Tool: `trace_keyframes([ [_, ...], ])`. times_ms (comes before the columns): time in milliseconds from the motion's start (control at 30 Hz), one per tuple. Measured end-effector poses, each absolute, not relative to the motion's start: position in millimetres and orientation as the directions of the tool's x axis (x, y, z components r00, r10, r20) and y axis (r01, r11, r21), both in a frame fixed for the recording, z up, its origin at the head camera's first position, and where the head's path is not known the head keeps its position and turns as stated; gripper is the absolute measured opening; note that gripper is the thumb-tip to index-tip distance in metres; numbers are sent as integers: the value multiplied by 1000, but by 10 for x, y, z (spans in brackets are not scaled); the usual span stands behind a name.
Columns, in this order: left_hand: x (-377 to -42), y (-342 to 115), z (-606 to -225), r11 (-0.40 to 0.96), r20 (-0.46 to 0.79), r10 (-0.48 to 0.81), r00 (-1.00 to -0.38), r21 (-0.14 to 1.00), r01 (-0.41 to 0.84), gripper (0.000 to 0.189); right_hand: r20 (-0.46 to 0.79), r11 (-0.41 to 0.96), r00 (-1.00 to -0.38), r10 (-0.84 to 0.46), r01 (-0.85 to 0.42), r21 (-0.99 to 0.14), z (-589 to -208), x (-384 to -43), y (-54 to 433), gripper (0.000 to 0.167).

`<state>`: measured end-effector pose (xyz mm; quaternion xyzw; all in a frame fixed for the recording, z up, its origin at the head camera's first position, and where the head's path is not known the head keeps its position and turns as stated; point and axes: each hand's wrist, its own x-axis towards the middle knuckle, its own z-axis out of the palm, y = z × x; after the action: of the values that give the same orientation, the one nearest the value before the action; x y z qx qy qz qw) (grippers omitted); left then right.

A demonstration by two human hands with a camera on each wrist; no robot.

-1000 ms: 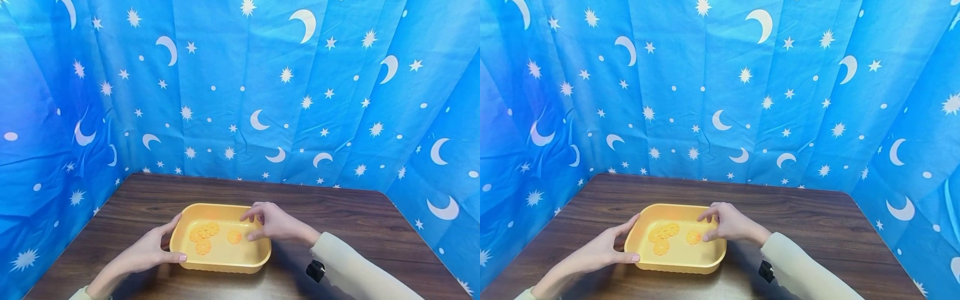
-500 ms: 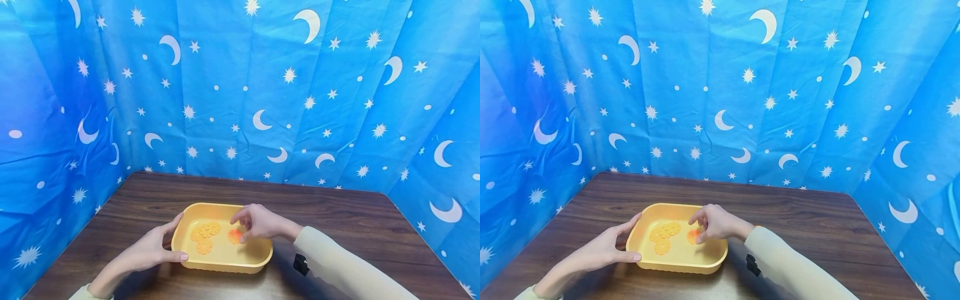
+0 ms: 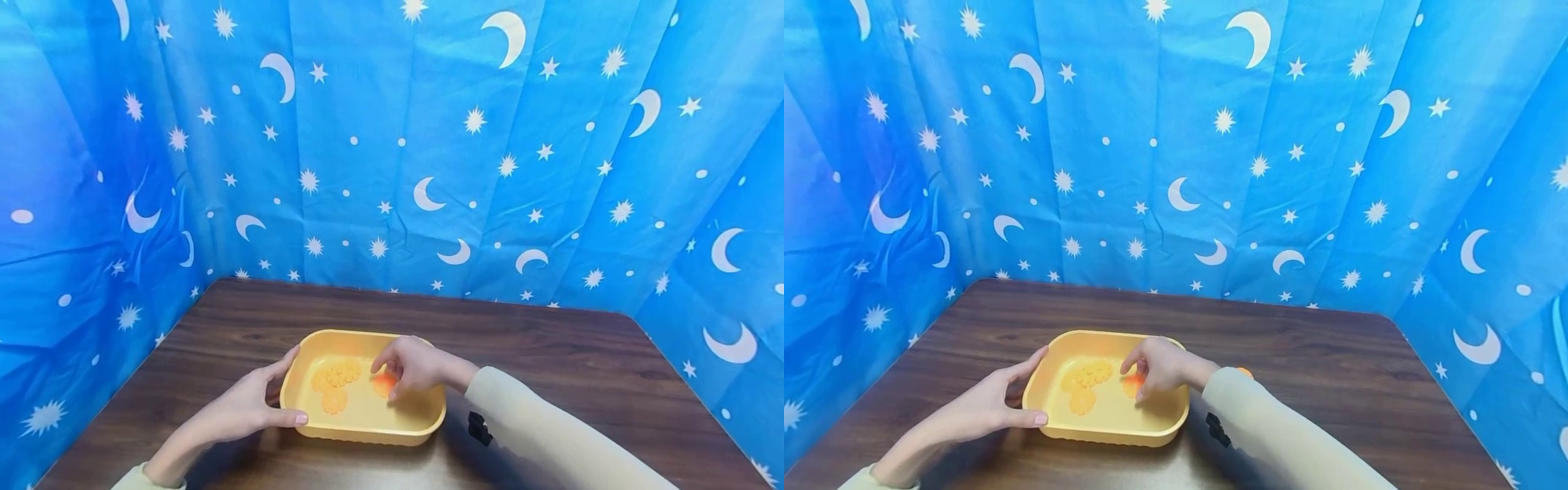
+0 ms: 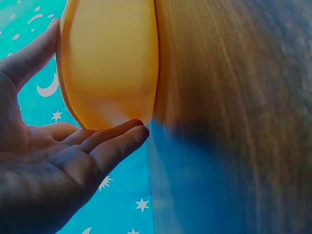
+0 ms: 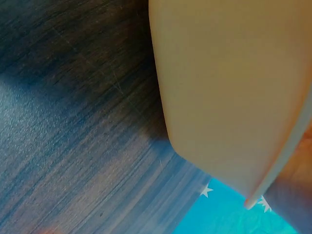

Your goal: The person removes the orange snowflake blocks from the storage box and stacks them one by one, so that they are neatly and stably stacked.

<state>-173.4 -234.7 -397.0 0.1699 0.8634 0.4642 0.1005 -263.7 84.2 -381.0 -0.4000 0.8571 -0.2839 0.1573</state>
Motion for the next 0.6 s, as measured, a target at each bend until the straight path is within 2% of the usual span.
trace_keyframes([
  [600, -1731, -2332, -3970, 525, -45, 370, -928, 834, 169, 115, -31, 603, -687, -726, -613, -511, -3899, -2591, 761, 34],
])
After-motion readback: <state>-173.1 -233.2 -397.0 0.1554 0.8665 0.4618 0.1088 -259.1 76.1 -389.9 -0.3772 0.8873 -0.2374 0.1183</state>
